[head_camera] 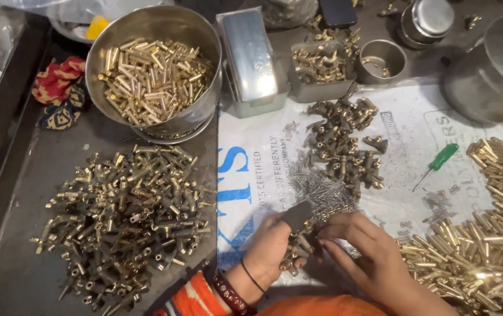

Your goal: Assembling small brass metal components by inserting pins/screws into housings at a workbench.

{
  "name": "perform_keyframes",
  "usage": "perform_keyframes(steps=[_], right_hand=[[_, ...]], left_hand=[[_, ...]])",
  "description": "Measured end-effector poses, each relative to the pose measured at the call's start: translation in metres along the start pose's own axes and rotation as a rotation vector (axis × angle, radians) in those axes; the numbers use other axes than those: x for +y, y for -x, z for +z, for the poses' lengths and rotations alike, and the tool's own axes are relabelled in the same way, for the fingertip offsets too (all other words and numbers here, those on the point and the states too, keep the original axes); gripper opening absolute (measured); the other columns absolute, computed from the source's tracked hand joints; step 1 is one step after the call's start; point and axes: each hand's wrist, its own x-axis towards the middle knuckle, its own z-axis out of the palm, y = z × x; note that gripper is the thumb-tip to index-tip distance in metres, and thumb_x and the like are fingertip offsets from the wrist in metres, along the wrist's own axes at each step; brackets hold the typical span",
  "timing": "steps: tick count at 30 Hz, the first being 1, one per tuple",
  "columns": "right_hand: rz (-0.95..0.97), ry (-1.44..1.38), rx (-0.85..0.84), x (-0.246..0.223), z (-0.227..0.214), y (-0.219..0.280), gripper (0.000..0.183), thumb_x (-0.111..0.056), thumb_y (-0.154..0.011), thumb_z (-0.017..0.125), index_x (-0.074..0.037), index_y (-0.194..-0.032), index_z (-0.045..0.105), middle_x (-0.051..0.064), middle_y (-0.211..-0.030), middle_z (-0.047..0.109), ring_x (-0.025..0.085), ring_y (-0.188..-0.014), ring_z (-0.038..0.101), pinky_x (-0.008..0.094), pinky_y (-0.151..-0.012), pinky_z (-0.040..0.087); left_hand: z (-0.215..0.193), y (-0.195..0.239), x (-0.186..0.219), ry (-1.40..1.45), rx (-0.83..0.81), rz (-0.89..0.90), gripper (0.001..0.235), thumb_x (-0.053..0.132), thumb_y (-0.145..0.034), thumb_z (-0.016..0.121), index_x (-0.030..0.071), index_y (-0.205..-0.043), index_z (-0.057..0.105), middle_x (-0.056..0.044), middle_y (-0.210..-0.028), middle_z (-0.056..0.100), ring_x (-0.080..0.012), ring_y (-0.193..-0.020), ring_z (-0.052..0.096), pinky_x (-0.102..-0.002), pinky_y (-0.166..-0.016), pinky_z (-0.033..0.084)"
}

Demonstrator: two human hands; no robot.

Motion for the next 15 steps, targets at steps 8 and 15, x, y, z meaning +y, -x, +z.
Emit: perform_keyframes(steps=[8, 15], right_hand=[[-0.01, 0.034, 0.019, 0.003, 0.008, -0.002, 0.02, -0.003, -0.079, 0.077, -0.005, -0.098, 0.069, 0.011, -0.102, 0.069, 0.026, -0.094, 0.072, 0.034, -0.079, 0.058], [0.262, -0.111, -0.048, 0.016, 0.011, 0.006, 0.018, -0.005, -0.077, 0.082, -0.005, -0.092, 0.072, 0.005, -0.094, 0.074, 0.018, -0.088, 0.074, 0.031, -0.08, 0.058]], left_hand=[[0.007, 0.003, -0.002, -0.053, 0.032, -0.024, 0.031, 0.027, -0.101, 0.058, -0.001, -0.104, 0.069, -0.012, -0.071, 0.07, -0.0153, -0.046, 0.062, -0.027, -0.035, 0.042], [-0.005, -0.005, -0.014, -0.148, 0.108, -0.089, 0.027, 0.029, -0.097, 0.066, 0.003, -0.105, 0.067, -0.006, -0.074, 0.066, -0.0118, -0.05, 0.059, -0.028, -0.038, 0.043]])
